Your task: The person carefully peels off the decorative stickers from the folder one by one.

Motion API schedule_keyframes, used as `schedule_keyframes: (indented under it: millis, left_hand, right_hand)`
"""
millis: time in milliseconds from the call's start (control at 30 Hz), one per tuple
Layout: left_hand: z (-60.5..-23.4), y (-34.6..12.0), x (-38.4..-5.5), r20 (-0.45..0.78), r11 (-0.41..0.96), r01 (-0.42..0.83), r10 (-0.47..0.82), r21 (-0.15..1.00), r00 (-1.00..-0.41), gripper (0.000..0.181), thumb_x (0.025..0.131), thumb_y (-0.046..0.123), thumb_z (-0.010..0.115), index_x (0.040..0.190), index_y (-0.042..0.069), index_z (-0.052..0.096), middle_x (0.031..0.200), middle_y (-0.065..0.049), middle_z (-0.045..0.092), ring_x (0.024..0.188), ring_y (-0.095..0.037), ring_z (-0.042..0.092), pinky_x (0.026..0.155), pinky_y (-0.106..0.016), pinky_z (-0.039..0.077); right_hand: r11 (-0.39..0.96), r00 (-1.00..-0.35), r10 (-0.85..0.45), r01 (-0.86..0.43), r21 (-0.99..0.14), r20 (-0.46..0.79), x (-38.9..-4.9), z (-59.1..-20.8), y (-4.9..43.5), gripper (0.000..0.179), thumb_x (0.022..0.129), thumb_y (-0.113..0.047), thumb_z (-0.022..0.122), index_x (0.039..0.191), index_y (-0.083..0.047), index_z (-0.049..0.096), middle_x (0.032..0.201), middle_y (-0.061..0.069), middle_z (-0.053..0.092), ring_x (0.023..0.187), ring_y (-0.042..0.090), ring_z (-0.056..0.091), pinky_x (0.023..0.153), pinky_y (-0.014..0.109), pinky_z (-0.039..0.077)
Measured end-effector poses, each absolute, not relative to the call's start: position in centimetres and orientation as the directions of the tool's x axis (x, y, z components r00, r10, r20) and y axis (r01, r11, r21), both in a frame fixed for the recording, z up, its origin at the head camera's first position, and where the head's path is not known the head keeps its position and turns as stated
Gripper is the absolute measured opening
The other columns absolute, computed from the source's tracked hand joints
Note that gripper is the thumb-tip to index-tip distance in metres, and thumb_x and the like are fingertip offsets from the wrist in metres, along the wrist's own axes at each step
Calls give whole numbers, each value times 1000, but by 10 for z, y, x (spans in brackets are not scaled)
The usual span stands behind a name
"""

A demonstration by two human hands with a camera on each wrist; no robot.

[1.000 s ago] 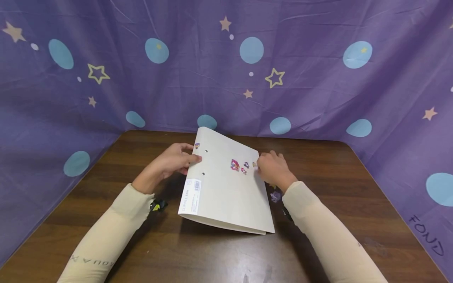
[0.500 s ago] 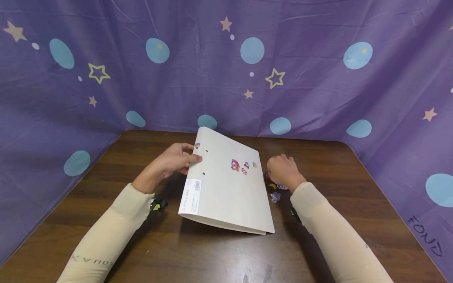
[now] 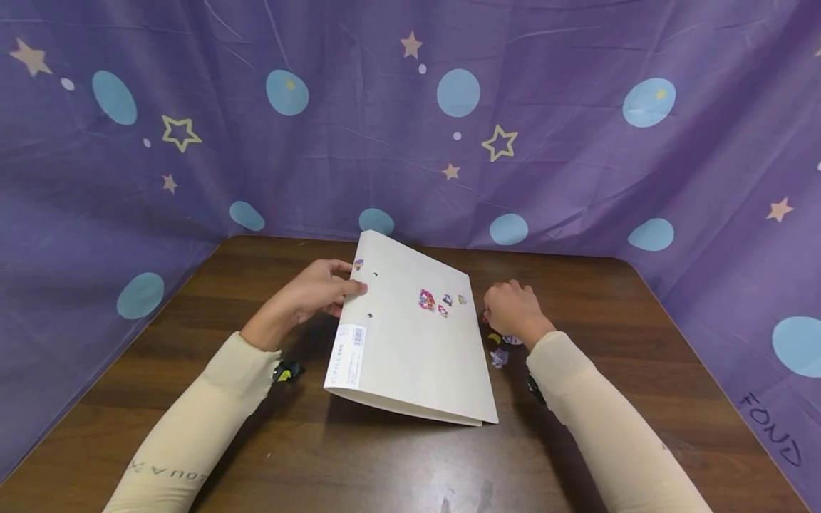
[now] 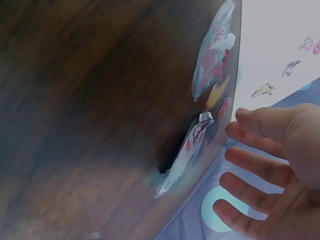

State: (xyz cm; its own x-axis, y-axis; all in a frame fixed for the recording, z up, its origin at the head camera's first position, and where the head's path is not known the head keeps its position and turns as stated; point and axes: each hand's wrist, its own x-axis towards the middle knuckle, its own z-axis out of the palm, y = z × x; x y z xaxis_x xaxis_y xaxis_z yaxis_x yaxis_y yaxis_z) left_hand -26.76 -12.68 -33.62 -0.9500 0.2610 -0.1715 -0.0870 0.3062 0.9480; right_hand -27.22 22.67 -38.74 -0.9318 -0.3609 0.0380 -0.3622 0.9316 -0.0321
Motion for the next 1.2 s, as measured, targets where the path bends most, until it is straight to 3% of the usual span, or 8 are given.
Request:
schedule_keyframes:
  millis: [133,267,367,467,700,967,1200]
  left_hand:
    - [-337,-127,-268,-170,302,-86,264,949,-949,53,93,9,72,137,-6,46,104,-24,71,77,-26,74,64,-38,64]
    - [-338,-127,-267,-168,303,-84,264,949,-950,54,93,9,72,137,-7,45,104,-25,71,77,-26,74,64,-39,64]
    - [-338,-127,-267,-170,300,-87,263,950,-950,54,93,9,72,137,-6,45,104,-25,71,77,-27,74,65,-40,64]
    - [-338,-126,-267,-174,298,-91,266,950,-948,54,94,9,72,137,-6,45,104,-25,71,78,-27,74,65,-40,64]
    - [-337,-126,-267,-175,296,-92,267,951,-948,54,93,8,72,138,-7,45,104,-25,71,77,-27,74,66,-41,64]
    - [-337,-125,-267,-174,303,-90,265,949,-948,54,94,8,72,138,-6,45,105,-25,71,78,-27,74,66,-40,64]
    - [-336,-126,-268,-172,308,-87,262,948,-949,53,93,8,72,137,-6,45,104,-25,71,78,-27,74,65,-40,64]
  right_hand:
    - [925,-924,-373,-378,-49,85,-274,-390,223,23,96,-15,71,73,-18,69,83,2,62,88,31,57,72,50,49]
    - [914,-913,-391,-401,-71,118,-278,-392,217,9,96,-18,73,91,-13,77,97,6,71,93,33,60,77,53,52]
    - [907,-911,-396,-408,-105,112,-282,-394,214,20,98,-22,72,110,-8,77,115,12,72,103,35,62,87,55,53]
    - [898,-908,-407,-418,-139,101,-286,-395,212,28,99,-24,70,118,-4,74,124,17,69,113,37,62,94,56,53]
    - [882,-899,-427,-438,-171,97,-291,-400,213,33,101,-27,67,126,-5,71,138,21,60,126,43,55,106,61,44]
    - [889,-909,-411,-417,-188,72,-294,-401,213,32,102,-28,66,128,-9,71,148,23,52,131,46,49,110,66,38]
    - [879,-892,-443,-452,-153,87,-297,-398,209,29,102,-27,65,123,-10,74,144,22,55,127,46,51,103,68,42]
